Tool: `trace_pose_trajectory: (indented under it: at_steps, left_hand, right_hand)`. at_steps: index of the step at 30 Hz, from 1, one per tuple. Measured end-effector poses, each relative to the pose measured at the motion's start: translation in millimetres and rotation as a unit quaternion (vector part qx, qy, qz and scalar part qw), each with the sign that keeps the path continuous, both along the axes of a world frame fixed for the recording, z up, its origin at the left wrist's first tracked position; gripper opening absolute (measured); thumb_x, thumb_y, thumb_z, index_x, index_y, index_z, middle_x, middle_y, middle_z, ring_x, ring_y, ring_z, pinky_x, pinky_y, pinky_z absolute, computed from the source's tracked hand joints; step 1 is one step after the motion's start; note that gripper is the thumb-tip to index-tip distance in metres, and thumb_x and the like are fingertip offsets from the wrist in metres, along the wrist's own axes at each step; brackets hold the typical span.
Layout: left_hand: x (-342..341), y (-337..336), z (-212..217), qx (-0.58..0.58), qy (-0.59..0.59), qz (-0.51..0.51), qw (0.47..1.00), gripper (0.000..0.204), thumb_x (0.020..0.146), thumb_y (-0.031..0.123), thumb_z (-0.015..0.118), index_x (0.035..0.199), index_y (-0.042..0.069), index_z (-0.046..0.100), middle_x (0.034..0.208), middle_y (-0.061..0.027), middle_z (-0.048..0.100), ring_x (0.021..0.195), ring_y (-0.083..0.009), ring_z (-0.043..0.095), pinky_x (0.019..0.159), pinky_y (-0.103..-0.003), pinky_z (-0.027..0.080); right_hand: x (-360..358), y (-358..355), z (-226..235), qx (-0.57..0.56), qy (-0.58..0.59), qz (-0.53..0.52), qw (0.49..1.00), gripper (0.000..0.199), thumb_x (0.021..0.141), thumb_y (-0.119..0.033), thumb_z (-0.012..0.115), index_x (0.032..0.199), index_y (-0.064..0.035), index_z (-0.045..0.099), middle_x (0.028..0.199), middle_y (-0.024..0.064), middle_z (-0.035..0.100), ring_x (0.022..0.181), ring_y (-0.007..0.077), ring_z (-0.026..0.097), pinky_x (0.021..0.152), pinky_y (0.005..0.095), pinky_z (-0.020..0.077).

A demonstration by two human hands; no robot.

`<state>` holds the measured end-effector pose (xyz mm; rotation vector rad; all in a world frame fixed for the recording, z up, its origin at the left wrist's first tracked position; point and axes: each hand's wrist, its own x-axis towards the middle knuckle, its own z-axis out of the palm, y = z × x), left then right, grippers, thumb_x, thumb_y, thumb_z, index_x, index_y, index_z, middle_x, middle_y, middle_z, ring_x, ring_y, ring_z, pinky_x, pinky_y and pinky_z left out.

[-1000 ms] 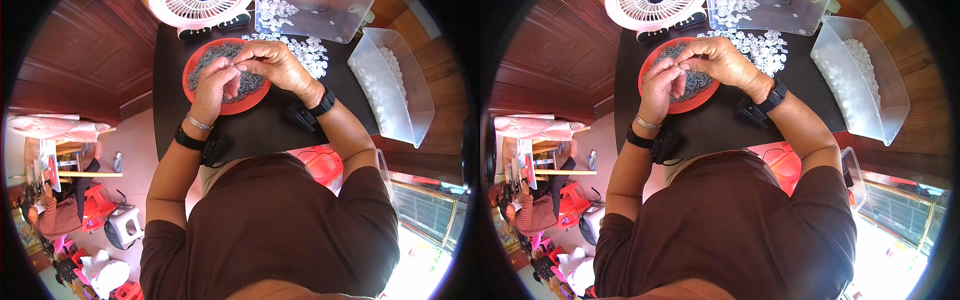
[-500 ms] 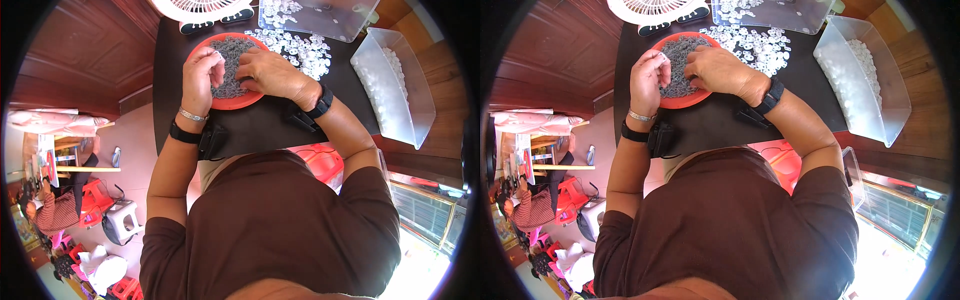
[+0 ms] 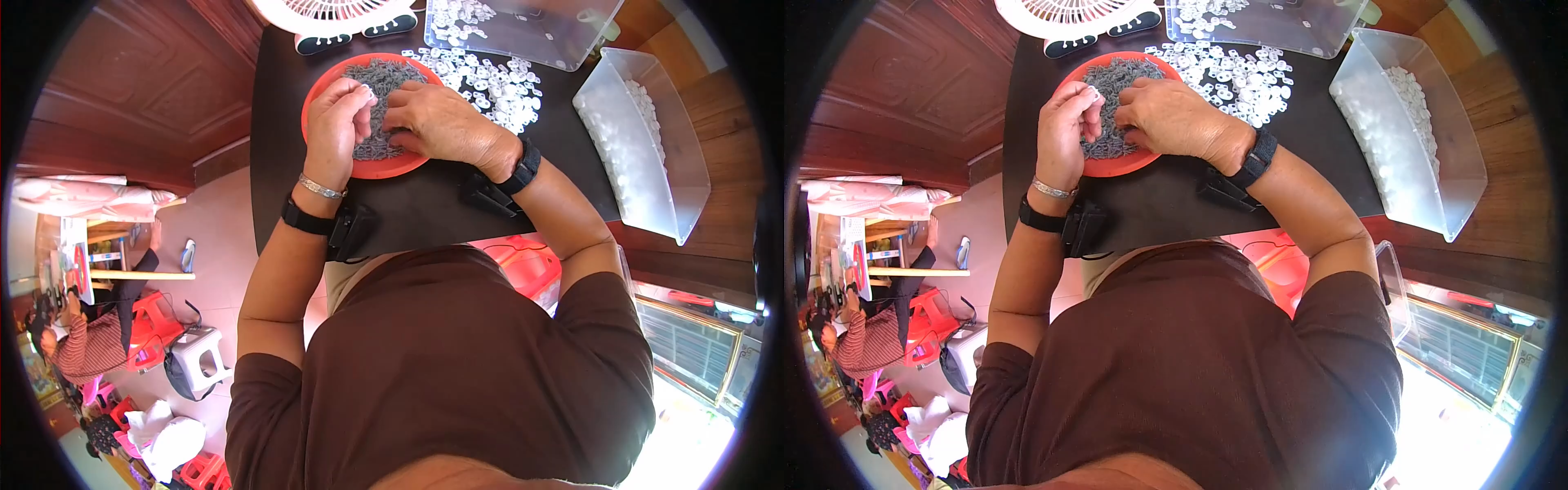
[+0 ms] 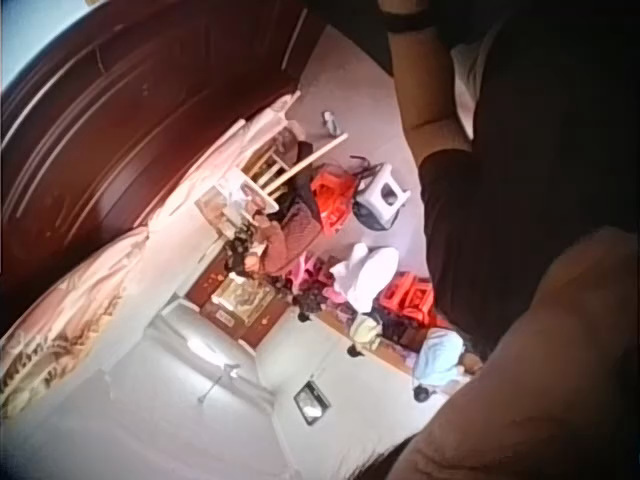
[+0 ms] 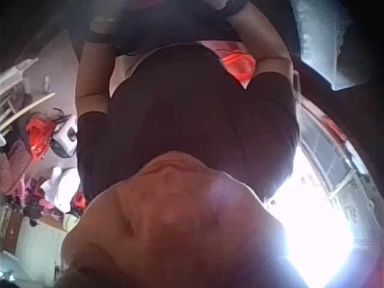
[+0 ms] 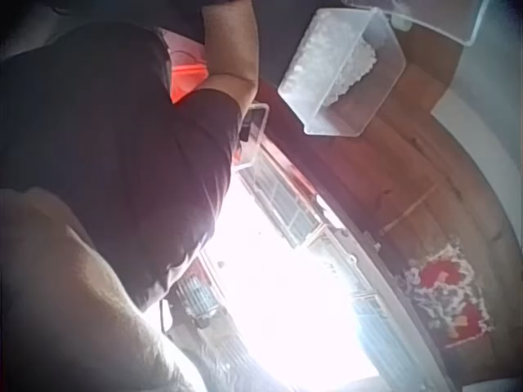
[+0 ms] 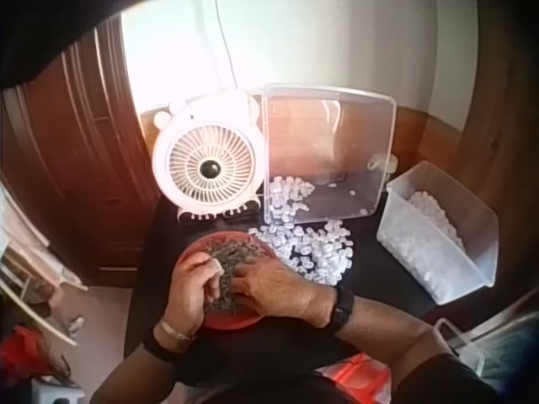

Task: Assembling small grey pins into white plastic circular components.

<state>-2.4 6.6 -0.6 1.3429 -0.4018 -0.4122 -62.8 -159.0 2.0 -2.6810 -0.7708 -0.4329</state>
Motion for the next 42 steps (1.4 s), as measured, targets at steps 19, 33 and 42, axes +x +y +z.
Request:
trace_pose_trajectory:
  at_steps: [19,33,42]
  left_hand:
    - [-3.0,-1.4,-1.7,0.034,0.024,-0.050,0.998,0.018,0.087,0.019,0.051,0.074,0.007,0.053,0.059,0.0026,0.045,0.049,-0.0069,0.044,0.045,-0.020,0.032]
    - [-5.9,-2.0,-0.5,0.063,-0.036,-0.080,0.994,0.019,0.090,0.019,0.048,0.076,0.007,0.052,0.061,0.0010,0.048,0.051,-0.0076,0.045,0.047,-0.020,0.034]
    - [0.3,1.5,-0.8,0.040,-0.012,-0.107,0.993,0.016,0.087,0.018,0.050,0.078,0.005,0.054,0.069,-0.0013,0.054,0.059,-0.0090,0.050,0.054,-0.021,0.038]
  right_hand:
    - [3.4,-10.0,0.7,0.260,0.057,-0.039,0.963,0.006,0.081,-0.009,0.065,0.081,-0.0036,0.062,0.073,0.0083,0.060,0.069,0.0256,0.060,0.062,0.0317,0.0480]
    - [-1.6,-10.5,9.8,0.187,-0.015,-0.018,0.982,0.006,0.081,-0.008,0.065,0.085,-0.0043,0.062,0.076,0.0081,0.062,0.070,0.0258,0.060,0.061,0.0326,0.0479]
    - [0.7,-15.1,4.6,0.449,0.249,-0.034,0.857,0.012,0.090,-0.012,0.060,0.095,-0.0017,0.064,0.079,-0.0010,0.063,0.071,0.0043,0.055,0.066,0.0209,0.0474]
